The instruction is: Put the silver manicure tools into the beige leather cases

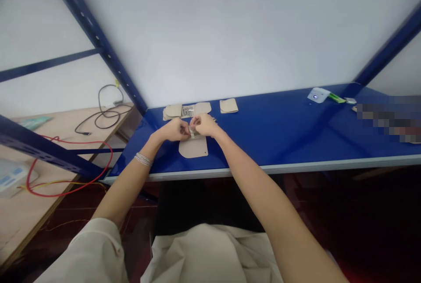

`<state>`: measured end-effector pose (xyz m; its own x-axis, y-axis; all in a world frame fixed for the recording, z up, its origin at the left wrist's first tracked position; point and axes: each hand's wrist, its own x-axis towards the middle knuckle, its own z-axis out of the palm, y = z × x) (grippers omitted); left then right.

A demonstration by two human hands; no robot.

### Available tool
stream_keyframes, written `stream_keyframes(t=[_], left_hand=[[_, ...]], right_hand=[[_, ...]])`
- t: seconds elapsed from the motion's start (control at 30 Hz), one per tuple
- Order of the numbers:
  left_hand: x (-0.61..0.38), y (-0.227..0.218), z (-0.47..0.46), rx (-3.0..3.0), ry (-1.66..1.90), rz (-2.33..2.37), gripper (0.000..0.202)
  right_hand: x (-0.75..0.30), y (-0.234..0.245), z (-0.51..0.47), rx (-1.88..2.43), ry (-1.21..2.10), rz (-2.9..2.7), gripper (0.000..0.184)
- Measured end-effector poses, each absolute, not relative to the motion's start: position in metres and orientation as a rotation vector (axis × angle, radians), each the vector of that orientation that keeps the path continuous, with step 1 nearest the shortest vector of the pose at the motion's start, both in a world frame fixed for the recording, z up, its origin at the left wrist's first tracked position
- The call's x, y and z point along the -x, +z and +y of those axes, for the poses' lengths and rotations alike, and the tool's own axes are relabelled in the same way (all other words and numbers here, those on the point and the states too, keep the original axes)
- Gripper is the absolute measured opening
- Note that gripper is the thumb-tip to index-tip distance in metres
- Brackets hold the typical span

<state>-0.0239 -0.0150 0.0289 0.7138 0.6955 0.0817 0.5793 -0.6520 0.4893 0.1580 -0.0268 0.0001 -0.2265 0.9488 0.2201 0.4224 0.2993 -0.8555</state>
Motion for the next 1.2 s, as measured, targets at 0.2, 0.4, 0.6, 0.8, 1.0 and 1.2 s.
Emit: stream_keyframes(t=[0.2,0.4,0.6,0.8,1.0,1.2], left_hand=[[0.024,0.0299,-0.015,-2.48,0.371,0.971,0.013],[0.0241,0.03,-0.0149,-2.474,0.373,0.968,0.014],[0.0243,0.0297,-0.0145,-2.477,0.373,0.977,0.013],[0.0238,0.0296,-0.015,-2.478,0.372,0.978,0.012],[0.0241,0.029,-0.0142,-2.483,0.38,0.968,0.012],[0.0245,0.0277,-0.013,-2.488,0.369,0.968,0.012]], right_hand=[[-0.1589,-0.0023,-0.0249,1.225,0.897,-1.795,0.01],[-0.1608,-0.0056,-0.0217,1.239,0.903,-1.773,0.007],[-0.1606,-0.0049,-0.023,1.242,0.88,-1.761,0.008],[-0.1597,-0.0049,-0.0227,1.236,0.892,-1.752,0.006],[-0.1605,-0.0063,-0.0214,1.237,0.897,-1.746,0.005],[-0.1596,-0.0053,-0.0226,1.226,0.894,-1.767,0.007]])
